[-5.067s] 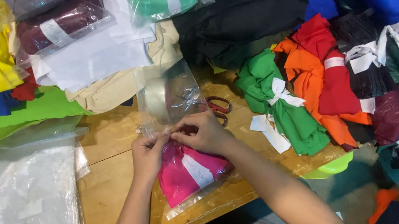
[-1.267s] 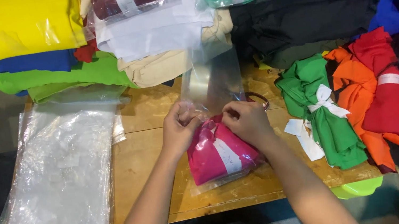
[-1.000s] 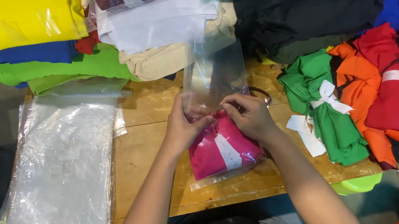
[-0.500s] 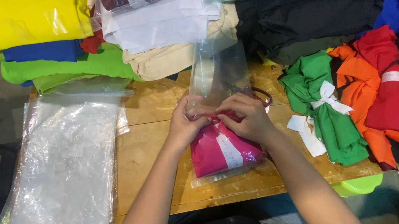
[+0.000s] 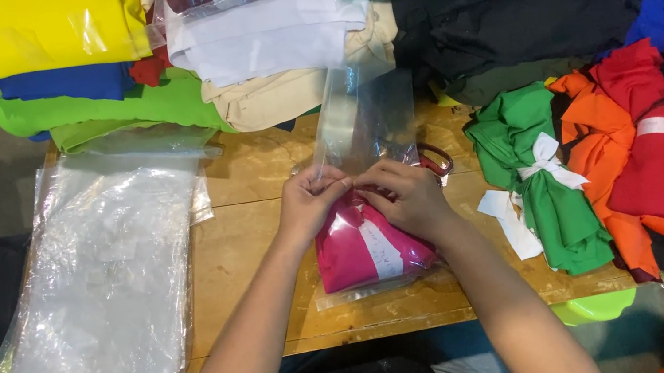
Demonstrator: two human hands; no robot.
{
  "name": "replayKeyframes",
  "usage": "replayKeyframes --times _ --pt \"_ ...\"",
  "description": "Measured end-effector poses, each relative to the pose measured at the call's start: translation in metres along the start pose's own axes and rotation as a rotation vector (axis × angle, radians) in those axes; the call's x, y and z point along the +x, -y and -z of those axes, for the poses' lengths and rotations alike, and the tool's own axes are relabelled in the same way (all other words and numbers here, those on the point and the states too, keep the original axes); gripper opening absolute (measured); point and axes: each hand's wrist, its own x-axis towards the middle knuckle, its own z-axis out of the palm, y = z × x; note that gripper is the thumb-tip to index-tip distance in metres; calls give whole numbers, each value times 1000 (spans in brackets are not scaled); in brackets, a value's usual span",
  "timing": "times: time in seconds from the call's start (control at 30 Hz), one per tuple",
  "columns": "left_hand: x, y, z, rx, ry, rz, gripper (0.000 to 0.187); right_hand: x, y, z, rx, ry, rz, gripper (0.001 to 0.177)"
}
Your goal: The person places a folded pink garment into a clear plastic bag, seals the bag, and then ties a white ribbon around the package. The person also handles a stack of bubble wrap and other packaged clothes on the table.
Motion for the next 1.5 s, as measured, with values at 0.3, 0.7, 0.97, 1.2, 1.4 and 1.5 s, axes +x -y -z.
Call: replayKeyframes --times 0.3,0.7,0.97,1.2,1.4,1.5 --pt "8 15 1 14 12 -41 16 2 -2 0 -34 99 -38 17" --pt "3 10 2 21 11 -23 17 -5 -5 -3 -12 59 -23 12" --pt "2 10 1 -31 -7 -51 16 -3 -7 -5 -82 113 2 13" --pt "3 2 1 -30 -26 -45 16 -1 -4 -3 -95 173 -29 12" --pt "9 11 1 -53 -13 -27 17 -3 -3 -2 1 64 -9 11" --pt "12 17 1 -77 -21 -43 17 -3 -9 -5 10 56 9 12"
